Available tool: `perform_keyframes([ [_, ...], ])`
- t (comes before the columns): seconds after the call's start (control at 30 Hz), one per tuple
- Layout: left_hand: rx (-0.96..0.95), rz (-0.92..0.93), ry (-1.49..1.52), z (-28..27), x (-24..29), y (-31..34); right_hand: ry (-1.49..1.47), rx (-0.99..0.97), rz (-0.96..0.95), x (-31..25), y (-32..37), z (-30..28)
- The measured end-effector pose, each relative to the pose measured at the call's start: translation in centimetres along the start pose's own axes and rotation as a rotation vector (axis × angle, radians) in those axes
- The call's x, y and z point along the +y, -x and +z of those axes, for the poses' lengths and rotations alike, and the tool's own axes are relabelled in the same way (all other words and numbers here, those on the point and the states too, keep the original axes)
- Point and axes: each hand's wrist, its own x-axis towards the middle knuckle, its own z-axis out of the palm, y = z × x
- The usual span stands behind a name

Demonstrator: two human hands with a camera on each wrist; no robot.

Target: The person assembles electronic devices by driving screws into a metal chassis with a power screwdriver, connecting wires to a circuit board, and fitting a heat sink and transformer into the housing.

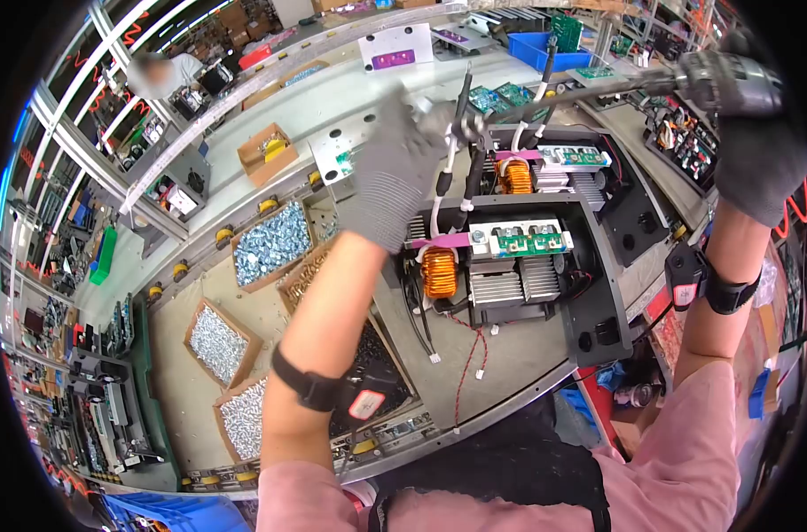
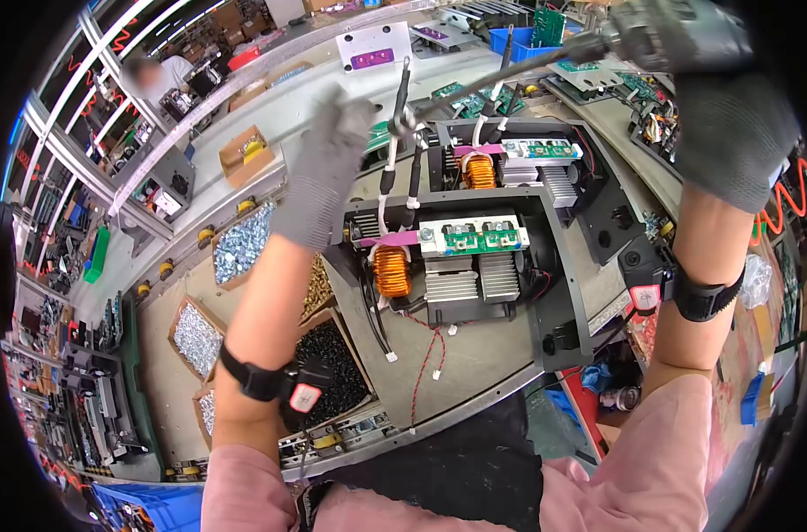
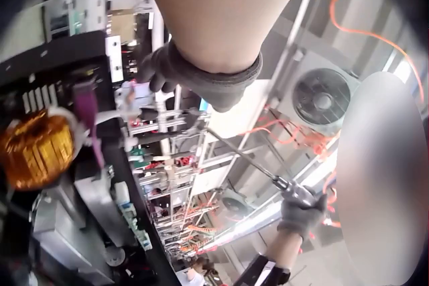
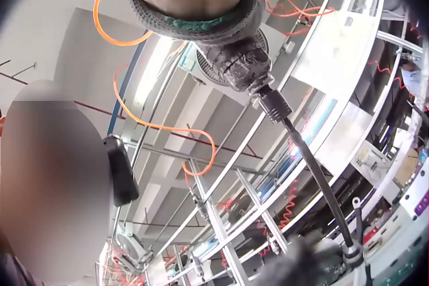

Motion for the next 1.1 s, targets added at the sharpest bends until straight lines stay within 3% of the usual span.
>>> perform_keyframes([
  [0.03, -0.184, -0.108, -0.036, 2.5, -1.2, 0.8, -0.048, -0.076, 0.127, 0.6, -0.9, -2.6],
  [0.1, -0.355, -0.160, 0.437, 2.4, 2.4, 5.0, -0.305, 0.049, 0.068, 0.4, -0.4, -1.4],
  [0.17, -0.149, 0.414, 0.341, 2.0, 3.2, 8.8, -0.282, 0.110, 0.117, 3.0, -0.9, -5.9],
  [0.2, -0.151, 0.400, 0.340, 1.7, 3.1, 9.7, -0.254, 0.164, 0.160, 4.4, -0.6, -7.5],
  [0.23, -0.263, 0.504, 0.272, 1.3, 2.9, 10.4, -0.082, 0.294, 0.262, 5.6, 0.6, -7.0],
  [0.27, -0.374, 0.610, 0.204, 1.0, 2.7, 10.7, -0.216, 0.135, 0.401, 6.5, 1.5, -8.0],
  [0.3, -0.375, 0.599, 0.205, 1.1, 2.6, 10.8, -0.351, -0.029, 0.538, 7.1, 2.3, -8.5],
  [0.33, -0.314, 0.595, 0.210, 1.3, 2.6, 11.0, -0.422, -0.061, 0.664, 7.9, 3.2, -8.4],
  [0.37, -0.253, 0.593, 0.214, 1.3, 2.5, 11.1, -0.407, 0.047, 0.616, 8.8, 4.4, -7.2],
  [0.5, -0.109, 0.509, 0.000, -1.3, 2.6, 10.7, -0.392, 0.122, 0.754, 10.6, 6.9, -6.3],
  [0.63, -0.213, 0.497, -0.018, -1.7, 0.4, 11.8, -0.343, 0.132, 0.825, 11.7, 7.8, -6.8],
  [0.67, -0.166, 0.547, -0.011, -1.6, -0.1, 11.8, -0.279, 0.259, 0.837, 11.5, 8.0, -6.1],
  [0.7, -0.165, 0.542, -0.012, -1.8, -0.6, 11.8, -0.280, 0.256, 0.841, 11.2, 8.3, -6.0],
  [0.77, 0.188, 0.231, -0.162, -2.8, -1.8, 11.5, -0.060, 0.173, 0.917, 10.5, 9.1, -5.9],
  [0.8, 0.186, 0.229, -0.160, -2.7, -3.0, 11.4, -0.089, 0.241, 1.026, 10.5, 9.4, -6.4],
  [0.87, -0.172, -0.328, 0.652, -2.0, -5.6, 11.5, -0.123, 0.263, 1.112, 10.8, 10.8, -7.9],
  [0.97, -0.194, -0.296, 0.822, -1.3, -5.8, 11.5, -0.225, 0.299, 1.243, 11.9, 12.9, -10.5],
  [1.03, -0.150, -0.274, 0.831, -0.7, -5.9, 11.7, -0.193, 0.528, 1.270, 11.7, 14.1, -9.6],
  [1.1, -0.043, -0.233, 0.946, 0.2, -6.3, 12.3, -0.114, 0.441, 1.201, 11.0, 15.3, -9.1],
])
